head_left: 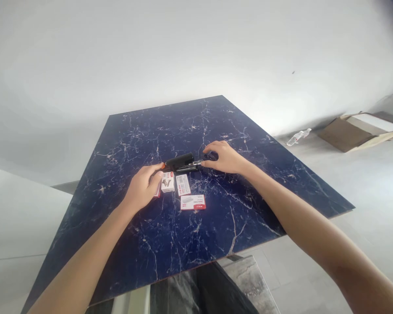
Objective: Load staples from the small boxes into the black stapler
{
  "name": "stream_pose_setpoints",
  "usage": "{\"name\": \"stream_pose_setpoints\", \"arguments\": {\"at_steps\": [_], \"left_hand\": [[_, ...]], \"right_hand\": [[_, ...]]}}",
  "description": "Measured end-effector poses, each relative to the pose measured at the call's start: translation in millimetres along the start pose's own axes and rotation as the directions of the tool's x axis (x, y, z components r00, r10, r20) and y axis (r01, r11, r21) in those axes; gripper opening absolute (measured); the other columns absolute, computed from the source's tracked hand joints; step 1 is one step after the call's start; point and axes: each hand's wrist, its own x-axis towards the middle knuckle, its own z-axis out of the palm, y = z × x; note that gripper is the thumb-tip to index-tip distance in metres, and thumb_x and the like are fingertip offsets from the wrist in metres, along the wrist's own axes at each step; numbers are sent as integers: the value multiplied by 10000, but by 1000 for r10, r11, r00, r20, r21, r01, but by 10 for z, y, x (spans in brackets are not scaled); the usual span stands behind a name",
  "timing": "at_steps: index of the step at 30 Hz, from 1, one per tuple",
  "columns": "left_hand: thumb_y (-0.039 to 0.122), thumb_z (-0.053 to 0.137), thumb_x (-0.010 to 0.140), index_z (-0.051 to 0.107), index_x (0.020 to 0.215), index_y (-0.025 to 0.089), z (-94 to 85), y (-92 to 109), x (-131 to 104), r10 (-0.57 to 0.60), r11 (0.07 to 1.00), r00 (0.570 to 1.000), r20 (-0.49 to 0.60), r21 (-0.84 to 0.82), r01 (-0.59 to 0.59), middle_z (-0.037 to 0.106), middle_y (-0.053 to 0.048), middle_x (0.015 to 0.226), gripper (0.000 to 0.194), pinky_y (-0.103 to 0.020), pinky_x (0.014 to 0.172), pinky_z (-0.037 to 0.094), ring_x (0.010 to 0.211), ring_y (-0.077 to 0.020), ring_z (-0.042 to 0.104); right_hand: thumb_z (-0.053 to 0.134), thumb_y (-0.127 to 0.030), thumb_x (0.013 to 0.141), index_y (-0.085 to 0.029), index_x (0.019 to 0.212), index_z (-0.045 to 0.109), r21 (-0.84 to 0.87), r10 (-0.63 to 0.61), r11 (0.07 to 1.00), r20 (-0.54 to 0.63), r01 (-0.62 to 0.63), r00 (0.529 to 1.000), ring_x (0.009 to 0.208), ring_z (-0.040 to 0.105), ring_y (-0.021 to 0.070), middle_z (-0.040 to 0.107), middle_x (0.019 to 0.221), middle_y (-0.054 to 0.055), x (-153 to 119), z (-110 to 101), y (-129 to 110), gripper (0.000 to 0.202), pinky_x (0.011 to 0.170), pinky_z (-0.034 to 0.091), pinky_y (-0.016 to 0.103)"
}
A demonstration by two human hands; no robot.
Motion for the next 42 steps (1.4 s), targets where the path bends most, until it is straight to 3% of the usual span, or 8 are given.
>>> {"name": "stream_pose_setpoints", "arguments": {"at_steps": [4, 8, 12, 17, 21, 25, 31, 42], "left_hand": [[451, 542, 975, 647, 1312, 213, 5, 3, 7, 1, 1000, 1000, -15, -21, -1, 693, -122, 1276, 426, -443, 944, 528, 1119, -303, 670], [428, 611, 928, 679, 1230, 241, 29, -11, 50, -32, 997, 999, -40, -76, 29, 735, -85, 1185, 362, -426, 929, 529, 1051, -289, 690], [392, 606, 935, 681, 1235, 246, 41, 1, 94, -68, 983, 997, -26, -175, 63, 741, -63, 1181, 342, -400, 928, 521, 1026, -264, 693], [404, 595, 955, 690, 1280, 255, 30, -15, 74, -64, 987, 996, -56, -151, 55, 724, -75, 1196, 369, -402, 899, 514, 983, -259, 685], [435, 574, 976, 691, 1304, 261, 27, -31, 45, -83, 990, 993, -84, -125, 72, 723, -86, 1143, 389, -413, 895, 508, 966, -261, 683], [446, 561, 981, 692, 1315, 272, 20, -9, 25, -77, 994, 994, -80, -90, 70, 717, -91, 1106, 399, -398, 852, 509, 967, -268, 679], [471, 563, 972, 683, 1327, 276, 16, 6, 8, -107, 990, 993, -38, -99, 103, 712, -90, 1085, 422, -362, 786, 517, 956, -261, 683], [454, 608, 947, 705, 1290, 275, 15, 6, -3, -94, 991, 994, -52, -100, 88, 725, -79, 1065, 399, -373, 831, 520, 945, -251, 681]], "right_hand": [[696, -370, 892, -207, 1014, 772, -37, -15, 999, 31, 16, 999, 1105, 613, 322, 719, 1135, 112, 35, 76, 35, 217, 978, 463, 480], [711, -296, 889, -217, 974, 740, 37, 159, 987, -29, -157, 987, 904, 671, 258, 742, 951, 82, 58, 16, 106, 119, 873, 495, 415], [775, -319, 832, -203, 922, 702, 355, 284, 900, -35, -254, 958, 824, 686, 212, 754, 897, 68, 64, -59, 164, 164, 841, 523, 393], [844, -360, 734, -191, 839, 718, 637, 230, 740, 62, -216, 971, 800, 695, 181, 764, 902, 53, 64, 58, 53, 235, 844, 543, 370], [804, -387, 770, -205, 849, 762, 517, 139, 843, 54, -147, 989, 810, 698, 187, 775, 956, 47, 50, 117, -103, 203, 815, 548, 368], [749, -239, 783, -228, 841, 793, 321, 9, 946, 131, -51, 991, 853, 705, 194, 784, 950, 28, 12, -29, -70, 74, 868, 543, 367], [748, -354, 808, -234, 946, 791, 302, 83, 948, 60, -98, 995, 881, 717, 220, 782, 994, 44, -16, -236, 84, 188, 876, 565, 407], [788, -328, 810, -242, 933, 781, 291, 64, 955, -6, -60, 998, 862, 719, 180, 788, 979, 10, 32, 195, -121, 149, 848, 556, 337]]}}
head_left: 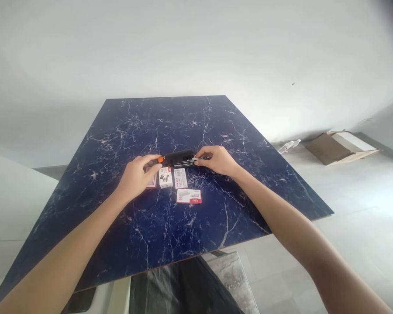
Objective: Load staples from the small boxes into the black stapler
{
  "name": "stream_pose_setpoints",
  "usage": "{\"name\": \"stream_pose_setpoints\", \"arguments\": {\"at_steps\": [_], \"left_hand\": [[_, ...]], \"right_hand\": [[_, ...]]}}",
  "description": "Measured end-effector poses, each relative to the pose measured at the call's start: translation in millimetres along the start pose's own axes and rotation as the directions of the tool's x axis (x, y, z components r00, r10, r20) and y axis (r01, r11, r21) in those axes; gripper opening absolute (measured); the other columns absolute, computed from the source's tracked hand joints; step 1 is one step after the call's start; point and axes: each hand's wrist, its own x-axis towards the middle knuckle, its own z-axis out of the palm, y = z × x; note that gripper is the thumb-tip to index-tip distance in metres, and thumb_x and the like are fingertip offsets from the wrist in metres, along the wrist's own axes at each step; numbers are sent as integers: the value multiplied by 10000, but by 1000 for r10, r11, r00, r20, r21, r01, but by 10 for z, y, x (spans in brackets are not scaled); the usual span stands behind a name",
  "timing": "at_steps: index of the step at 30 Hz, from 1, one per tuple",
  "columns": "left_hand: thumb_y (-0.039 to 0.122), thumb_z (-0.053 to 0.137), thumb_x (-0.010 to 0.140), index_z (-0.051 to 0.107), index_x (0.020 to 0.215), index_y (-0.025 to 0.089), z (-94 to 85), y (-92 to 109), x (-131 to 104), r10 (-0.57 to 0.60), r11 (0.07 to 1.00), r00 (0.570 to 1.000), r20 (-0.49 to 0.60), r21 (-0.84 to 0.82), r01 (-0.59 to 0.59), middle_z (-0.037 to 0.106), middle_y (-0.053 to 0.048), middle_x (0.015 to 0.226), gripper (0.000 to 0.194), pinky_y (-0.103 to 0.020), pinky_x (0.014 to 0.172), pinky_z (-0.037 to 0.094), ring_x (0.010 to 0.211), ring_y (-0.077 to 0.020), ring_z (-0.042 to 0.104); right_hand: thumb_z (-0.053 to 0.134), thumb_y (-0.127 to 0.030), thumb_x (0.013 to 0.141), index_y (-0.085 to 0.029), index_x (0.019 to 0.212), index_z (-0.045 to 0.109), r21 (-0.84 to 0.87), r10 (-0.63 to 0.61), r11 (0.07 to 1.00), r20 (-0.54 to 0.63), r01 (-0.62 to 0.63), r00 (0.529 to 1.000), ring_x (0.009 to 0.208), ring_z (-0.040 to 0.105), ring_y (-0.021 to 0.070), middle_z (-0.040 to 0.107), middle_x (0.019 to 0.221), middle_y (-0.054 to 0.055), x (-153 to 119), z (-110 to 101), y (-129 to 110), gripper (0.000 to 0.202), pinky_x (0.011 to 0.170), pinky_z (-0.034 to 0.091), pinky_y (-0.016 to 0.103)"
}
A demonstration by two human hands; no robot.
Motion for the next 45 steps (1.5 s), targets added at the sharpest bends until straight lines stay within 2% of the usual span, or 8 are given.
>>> {"name": "stream_pose_setpoints", "arguments": {"at_steps": [9, 16, 21, 26, 31, 35, 41, 45], "left_hand": [[484, 610, 947, 707, 1297, 304, -22, -43, 0, 2, 1000, 1000, 10, 8, -2, 726, -76, 1086, 405, -364, 794, 506, 935, -254, 678], [460, 596, 958, 698, 1305, 303, -35, -33, -1, -6, 1000, 1000, 27, -8, 6, 728, -66, 1073, 394, -353, 785, 506, 946, -246, 679], [475, 584, 961, 687, 1322, 312, -39, -35, 0, -31, 999, 999, 39, 9, 31, 726, -67, 1086, 409, -341, 746, 503, 952, -252, 684], [468, 579, 961, 687, 1319, 295, -37, -14, -6, -26, 1000, 999, 37, -2, 26, 732, -73, 1093, 412, -342, 770, 518, 967, -255, 687], [472, 577, 959, 681, 1322, 285, -32, -8, -8, -27, 1000, 999, 45, 0, 27, 737, -74, 1114, 422, -359, 815, 528, 949, -250, 687], [465, 572, 959, 685, 1312, 280, -38, 4, -12, -21, 1000, 999, 38, 1, 21, 739, -76, 1118, 414, -362, 824, 527, 960, -252, 684], [466, 573, 961, 680, 1315, 275, -42, 14, -8, -25, 1000, 999, 48, -9, 25, 738, -83, 1136, 416, -350, 781, 529, 988, -262, 686], [466, 573, 964, 674, 1314, 276, -37, -7, -7, -26, 999, 998, 54, -21, 27, 744, -79, 1136, 411, -348, 787, 532, 984, -258, 694]], "right_hand": [[828, -318, 754, -236, 913, 799, 149, 166, 973, 60, -174, 984, 811, 745, 199, 799, 920, 20, 2, -37, 24, 181, 807, 587, 349], [813, -314, 768, -287, 942, 839, 82, 240, 967, 40, -243, 970, 847, 752, 217, 808, 944, 4, -31, -66, -32, 178, 846, 599, 372], [782, -299, 810, -306, 898, 838, 31, 166, 985, 66, -169, 984, 899, 750, 200, 803, 1035, -24, -41, -112, -81, 105, 892, 595, 348], [732, -306, 868, -297, 985, 821, -48, 71, 997, 79, -67, 994, 906, 735, 198, 799, 1030, -7, -49, -121, -73, 147, 898, 579, 362], [720, -361, 882, -268, 991, 809, 46, 84, 995, 118, -90, 989, 877, 739, 187, 799, 1020, 5, -26, -111, -30, 168, 870, 578, 348], [705, -358, 895, -267, 991, 813, 51, 66, 996, 111, -72, 992, 882, 739, 191, 799, 1022, 12, -1, -111, -4, 170, 874, 572, 349], [604, -377, 964, -262, 1005, 819, -114, 37, 993, 57, -30, 998, 905, 721, 216, 792, 1039, 32, 2, -66, -10, 247, 853, 549, 371], [572, -378, 982, -258, 1036, 811, -139, 5, 990, 87, 7, 996, 895, 711, 209, 788, 1052, 35, -13, -56, -34, 272, 826, 531, 351]]}}
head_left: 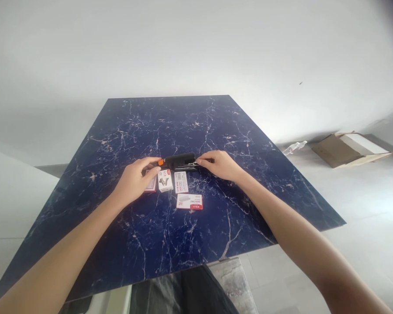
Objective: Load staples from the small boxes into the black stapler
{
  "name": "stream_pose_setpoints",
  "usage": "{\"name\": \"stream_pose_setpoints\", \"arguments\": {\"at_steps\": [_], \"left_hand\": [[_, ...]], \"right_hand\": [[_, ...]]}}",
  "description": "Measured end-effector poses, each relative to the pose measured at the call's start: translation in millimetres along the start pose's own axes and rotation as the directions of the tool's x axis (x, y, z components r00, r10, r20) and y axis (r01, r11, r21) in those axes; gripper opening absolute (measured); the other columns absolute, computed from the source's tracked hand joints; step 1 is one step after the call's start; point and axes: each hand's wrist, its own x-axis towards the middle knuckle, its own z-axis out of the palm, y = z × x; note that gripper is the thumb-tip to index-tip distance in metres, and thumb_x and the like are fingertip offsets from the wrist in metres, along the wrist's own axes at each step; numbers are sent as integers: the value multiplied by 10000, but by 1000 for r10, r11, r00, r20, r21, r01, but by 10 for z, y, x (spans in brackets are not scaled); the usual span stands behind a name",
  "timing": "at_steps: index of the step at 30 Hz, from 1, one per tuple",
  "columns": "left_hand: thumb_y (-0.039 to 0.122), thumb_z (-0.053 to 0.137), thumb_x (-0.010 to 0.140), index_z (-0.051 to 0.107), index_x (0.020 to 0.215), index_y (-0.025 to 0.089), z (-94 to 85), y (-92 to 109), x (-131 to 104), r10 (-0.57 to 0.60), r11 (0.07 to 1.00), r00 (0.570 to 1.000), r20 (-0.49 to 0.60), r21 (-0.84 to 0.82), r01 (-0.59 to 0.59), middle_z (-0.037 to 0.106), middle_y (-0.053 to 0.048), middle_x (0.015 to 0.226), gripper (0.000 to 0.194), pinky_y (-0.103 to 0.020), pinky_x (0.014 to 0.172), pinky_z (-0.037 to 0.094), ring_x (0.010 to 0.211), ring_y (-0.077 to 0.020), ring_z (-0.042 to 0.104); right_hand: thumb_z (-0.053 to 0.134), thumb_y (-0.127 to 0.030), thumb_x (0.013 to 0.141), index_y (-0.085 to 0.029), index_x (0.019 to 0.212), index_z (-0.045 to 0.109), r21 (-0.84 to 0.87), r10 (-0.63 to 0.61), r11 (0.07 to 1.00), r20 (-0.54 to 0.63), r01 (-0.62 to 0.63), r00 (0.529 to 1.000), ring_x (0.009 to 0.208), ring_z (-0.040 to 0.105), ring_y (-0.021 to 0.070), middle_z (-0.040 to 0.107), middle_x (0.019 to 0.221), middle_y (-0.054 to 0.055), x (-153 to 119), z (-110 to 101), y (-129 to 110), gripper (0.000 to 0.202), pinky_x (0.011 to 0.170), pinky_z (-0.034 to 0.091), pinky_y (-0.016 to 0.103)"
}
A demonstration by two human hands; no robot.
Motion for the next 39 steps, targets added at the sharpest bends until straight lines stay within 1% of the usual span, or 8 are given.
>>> {"name": "stream_pose_setpoints", "arguments": {"at_steps": [4, 7, 10, 12, 17, 28, 34, 39], "left_hand": [[500, 561, 970, 658, 1340, 274, -6, -3, -1, -8, 1000, 1000, 17, 2, 8, 745, -87, 1135, 444, -346, 766, 539, 990, -268, 698], [499, 562, 972, 657, 1343, 281, -6, -2, 3, -15, 1000, 1000, 26, 1, 15, 747, -83, 1136, 442, -345, 763, 542, 991, -266, 700], [477, 568, 971, 661, 1338, 285, -2, 6, 8, -12, 1000, 1000, 21, 5, 12, 748, -78, 1139, 424, -349, 776, 542, 998, -264, 700], [464, 568, 970, 663, 1334, 280, -3, 19, 8, -10, 1000, 1000, 17, 4, 10, 749, -79, 1135, 418, -351, 777, 543, 999, -264, 701], [470, 554, 976, 652, 1353, 268, -14, 38, -1, -23, 1000, 999, 29, 3, 22, 750, -91, 1141, 439, -347, 751, 548, 1010, -273, 702], [446, 563, 979, 672, 1314, 271, -5, 15, -2, -5, 1000, 1000, 22, -12, 5, 749, -85, 1151, 393, -363, 791, 551, 1005, -263, 701], [470, 558, 980, 663, 1326, 279, -9, 20, 4, -3, 1000, 999, 33, -25, 4, 744, -85, 1139, 409, -375, 811, 553, 992, -261, 701], [486, 530, 986, 665, 1325, 253, -5, 26, -2, 2, 1000, 1000, 31, -25, -1, 742, -106, 1145, 433, -375, 783, 558, 968, -265, 702]], "right_hand": [[563, -405, 977, -249, 1066, 789, 22, 20, 1000, 94, -22, 995, 798, 687, 191, 781, 988, 37, 6, -65, -9, 289, 758, 516, 345], [593, -401, 952, -245, 1040, 769, 93, -7, 996, 149, -7, 989, 844, 688, 179, 773, 1013, 22, 16, -103, 4, 251, 810, 515, 348], [619, -384, 930, -234, 1007, 762, 149, -15, 989, 144, -7, 990, 868, 692, 179, 771, 1017, 22, 15, -111, 19, 220, 853, 517, 357], [629, -365, 919, -231, 987, 770, 145, -3, 989, 96, -11, 995, 859, 691, 182, 773, 1002, 27, 5, -119, 14, 206, 855, 518, 358], [650, -376, 908, -250, 963, 798, 101, 0, 995, -37, 4, 999, 876, 690, 196, 781, 1005, 26, -35, -177, -62, 202, 849, 527, 353], [662, -245, 895, -278, 916, 801, -85, -119, 989, 40, 122, 992, 901, 721, 198, 792, 982, -5, -63, -90, -87, 144, 862, 529, 343], [620, -241, 938, -277, 996, 796, -233, -155, 957, 95, 173, 983, 937, 708, 224, 787, 1011, 16, -91, -118, -151, 188, 859, 520, 363], [578, -221, 972, -256, 1103, 777, -342, -189, 916, 93, 210, 978, 963, 690, 256, 776, 1018, 71, -123, -74, -179, 240, 835, 520, 370]]}}
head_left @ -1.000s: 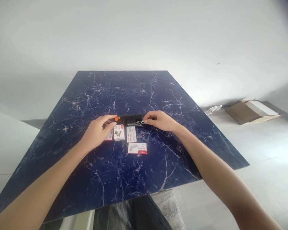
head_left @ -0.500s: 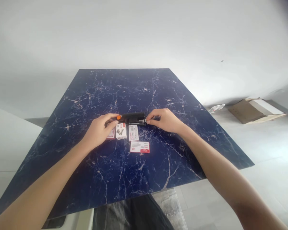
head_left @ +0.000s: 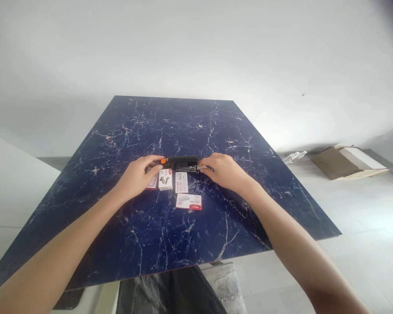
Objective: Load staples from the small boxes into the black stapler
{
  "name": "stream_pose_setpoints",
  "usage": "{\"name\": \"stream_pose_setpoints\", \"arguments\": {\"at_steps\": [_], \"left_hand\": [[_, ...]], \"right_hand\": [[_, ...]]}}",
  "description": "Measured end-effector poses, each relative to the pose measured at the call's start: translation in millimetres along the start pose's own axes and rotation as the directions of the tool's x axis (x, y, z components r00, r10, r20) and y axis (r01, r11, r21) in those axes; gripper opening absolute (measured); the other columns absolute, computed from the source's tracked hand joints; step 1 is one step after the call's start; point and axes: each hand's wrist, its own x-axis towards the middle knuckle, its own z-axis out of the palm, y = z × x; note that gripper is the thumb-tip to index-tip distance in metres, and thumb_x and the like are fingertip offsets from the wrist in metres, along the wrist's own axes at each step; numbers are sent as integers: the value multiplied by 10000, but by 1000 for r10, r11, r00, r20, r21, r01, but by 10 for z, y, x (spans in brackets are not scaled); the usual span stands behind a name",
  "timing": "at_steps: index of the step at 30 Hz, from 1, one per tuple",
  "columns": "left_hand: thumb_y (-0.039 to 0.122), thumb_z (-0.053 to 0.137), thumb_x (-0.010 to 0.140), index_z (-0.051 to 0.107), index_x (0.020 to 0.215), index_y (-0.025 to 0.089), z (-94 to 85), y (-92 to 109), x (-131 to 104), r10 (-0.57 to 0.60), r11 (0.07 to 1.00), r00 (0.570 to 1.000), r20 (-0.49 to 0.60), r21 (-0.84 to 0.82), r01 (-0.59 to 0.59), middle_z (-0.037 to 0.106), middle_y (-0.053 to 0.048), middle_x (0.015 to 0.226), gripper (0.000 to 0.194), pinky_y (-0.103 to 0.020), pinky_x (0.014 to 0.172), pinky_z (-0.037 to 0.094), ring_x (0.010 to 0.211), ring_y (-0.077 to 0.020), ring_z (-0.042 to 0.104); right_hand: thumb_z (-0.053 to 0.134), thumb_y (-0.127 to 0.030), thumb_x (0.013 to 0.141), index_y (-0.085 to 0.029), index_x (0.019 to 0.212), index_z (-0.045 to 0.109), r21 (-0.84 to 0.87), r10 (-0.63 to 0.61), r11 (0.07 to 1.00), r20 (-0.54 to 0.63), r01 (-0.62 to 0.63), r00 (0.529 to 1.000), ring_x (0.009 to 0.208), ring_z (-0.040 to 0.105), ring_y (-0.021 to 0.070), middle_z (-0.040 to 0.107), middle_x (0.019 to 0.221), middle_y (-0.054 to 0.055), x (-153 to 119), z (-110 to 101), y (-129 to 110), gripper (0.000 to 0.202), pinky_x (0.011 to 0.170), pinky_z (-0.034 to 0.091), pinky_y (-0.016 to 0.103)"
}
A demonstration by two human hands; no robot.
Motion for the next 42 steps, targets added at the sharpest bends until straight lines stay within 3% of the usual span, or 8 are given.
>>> {"name": "stream_pose_setpoints", "arguments": {"at_steps": [8, 16, 23, 29, 34, 37, 40, 42], "left_hand": [[493, 552, 971, 656, 1344, 270, 12, 2, 3, -18, 1000, 1000, -1, 20, 18, 731, -102, 1161, 446, -381, 818, 552, 1007, -272, 691], [504, 620, 934, 618, 1413, 286, 7, 2, 52, -44, 999, 999, 5, 6, 44, 697, -99, 1323, 527, -439, 993, 514, 1182, -302, 658], [481, 674, 903, 653, 1365, 262, -33, 19, 108, -33, 995, 998, 60, -93, 39, 705, -90, 1336, 511, -444, 1031, 498, 1221, -305, 656], [517, 633, 918, 662, 1355, 286, -17, 22, 43, -66, 997, 997, 40, -36, 67, 697, -93, 1327, 495, -459, 1023, 507, 1187, -314, 658], [515, 617, 930, 659, 1354, 300, 10, 3, 33, -47, 999, 999, 23, -2, 47, 698, -88, 1289, 478, -476, 1047, 482, 1142, -303, 667], [513, 605, 935, 657, 1358, 297, 11, -8, 35, -55, 998, 998, 22, 21, 55, 692, -95, 1280, 478, -468, 1031, 487, 1118, -297, 668], [519, 594, 941, 653, 1365, 305, 9, -13, 34, -64, 997, 998, 25, 32, 63, 688, -96, 1264, 479, -455, 1007, 495, 1093, -292, 670], [526, 589, 943, 652, 1365, 309, 5, -6, 31, -65, 997, 998, 27, 34, 64, 688, -97, 1247, 479, -452, 995, 497, 1076, -289, 671]], "right_hand": [[526, -193, 979, -244, 1108, 775, -21, -68, 997, 28, 69, 997, 961, 702, 251, 751, 1143, 74, -12, 4, -24, 286, 828, 525, 373], [546, -229, 956, -121, 1318, 622, -69, 405, 909, -83, -411, 910, 840, 732, 365, 761, 881, 188, -102, -3, -229, 386, 791, 531, 454], [461, -155, 919, -163, 1635, 196, 552, 346, 770, 60, -319, 936, 970, 730, 261, 724, 1260, 141, -26, 316, -402, 764, 874, 576, 397], [561, -267, 943, -234, 1349, 642, 299, 296, 922, -137, -246, 945, 1025, 690, 270, 649, 1366, 116, -11, -46, 193, 416, 950, 548, 462], [651, -343, 905, -211, 972, 728, 200, 231, 957, -88, -210, 969, 993, 659, 275, 703, 1107, 113, 47, 39, 509, 167, 946, 512, 464], [616, -354, 899, -223, 983, 632, 565, 317, 793, -63, -228, 946, 858, 649, 221, 708, 948, 66, 90, 134, 372, 156, 820, 528, 397], [579, -343, 865, -236, 1101, 564, 891, 353, 410, 41, -194, 935, 743, 607, 169, 673, 925, 32, 113, 132, 165, 260, 665, 494, 314], [578, -355, 850, -229, 1098, 590, 893, 308, 390, 105, -226, 946, 658, 538, 147, 611, 830, 4, 115, 114, 57, 279, 585, 420, 281]]}}
